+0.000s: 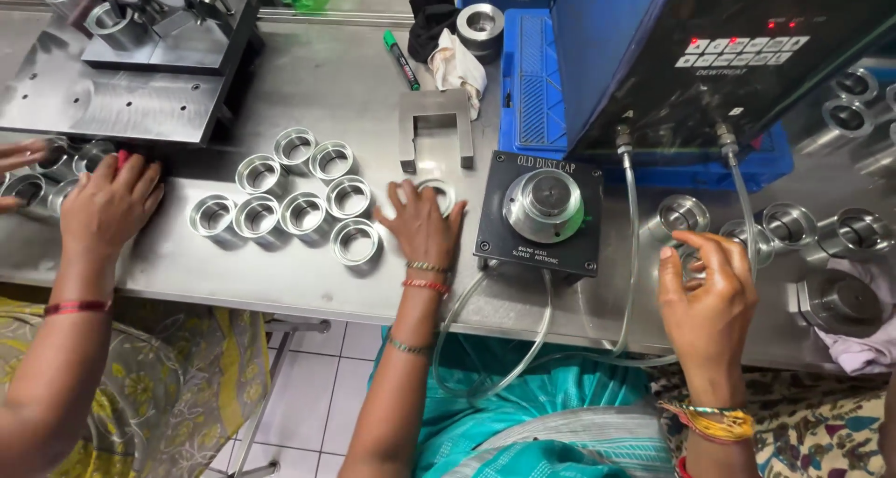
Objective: Measure metal cylindrical components using a digital gauge station on a production line.
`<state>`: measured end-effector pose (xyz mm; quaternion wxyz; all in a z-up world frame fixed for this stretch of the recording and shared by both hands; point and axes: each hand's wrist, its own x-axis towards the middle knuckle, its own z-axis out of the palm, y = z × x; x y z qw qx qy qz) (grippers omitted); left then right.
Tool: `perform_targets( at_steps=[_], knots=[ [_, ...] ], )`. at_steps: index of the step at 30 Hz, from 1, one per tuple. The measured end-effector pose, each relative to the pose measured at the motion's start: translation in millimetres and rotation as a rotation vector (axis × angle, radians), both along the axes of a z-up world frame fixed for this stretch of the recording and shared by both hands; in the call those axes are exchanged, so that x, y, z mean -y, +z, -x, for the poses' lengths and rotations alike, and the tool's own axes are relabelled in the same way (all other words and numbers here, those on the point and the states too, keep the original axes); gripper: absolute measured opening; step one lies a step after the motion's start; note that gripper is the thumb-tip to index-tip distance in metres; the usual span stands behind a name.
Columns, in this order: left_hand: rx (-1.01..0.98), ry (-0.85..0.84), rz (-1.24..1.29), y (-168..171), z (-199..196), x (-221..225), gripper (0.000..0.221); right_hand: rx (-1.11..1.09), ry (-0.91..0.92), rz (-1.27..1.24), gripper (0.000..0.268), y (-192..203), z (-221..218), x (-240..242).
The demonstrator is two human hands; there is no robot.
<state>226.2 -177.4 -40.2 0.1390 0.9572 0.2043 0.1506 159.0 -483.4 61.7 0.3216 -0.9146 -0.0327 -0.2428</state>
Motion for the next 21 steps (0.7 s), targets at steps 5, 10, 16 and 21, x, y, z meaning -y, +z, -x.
perform_targets(
  at_steps=[5, 10, 16, 21],
  knots=[
    [0.080, 0.095, -0.109, -34.5, 31.1, -32.6, 0.066, -0.049, -0.012, 0.250, 0.048, -84.0, -15.0, 48.0],
    [0.105, 0.149, -0.142, -39.9, 39.2, -68.0, 0.087, -0.085, -0.150, 0.487, 0.055, -133.6, -26.3, 69.9],
    [0.179, 0.006, -0.180, -54.1, 47.8, -122.2, 0.076, -0.074, -0.189, 0.501, 0.036, -125.6, -12.3, 65.4],
    [0.154, 0.132, -0.210, -62.7, 39.3, -131.0, 0.064, -0.158, -0.126, 0.244, 0.057, -103.2, -6.8, 45.2]
  ],
)
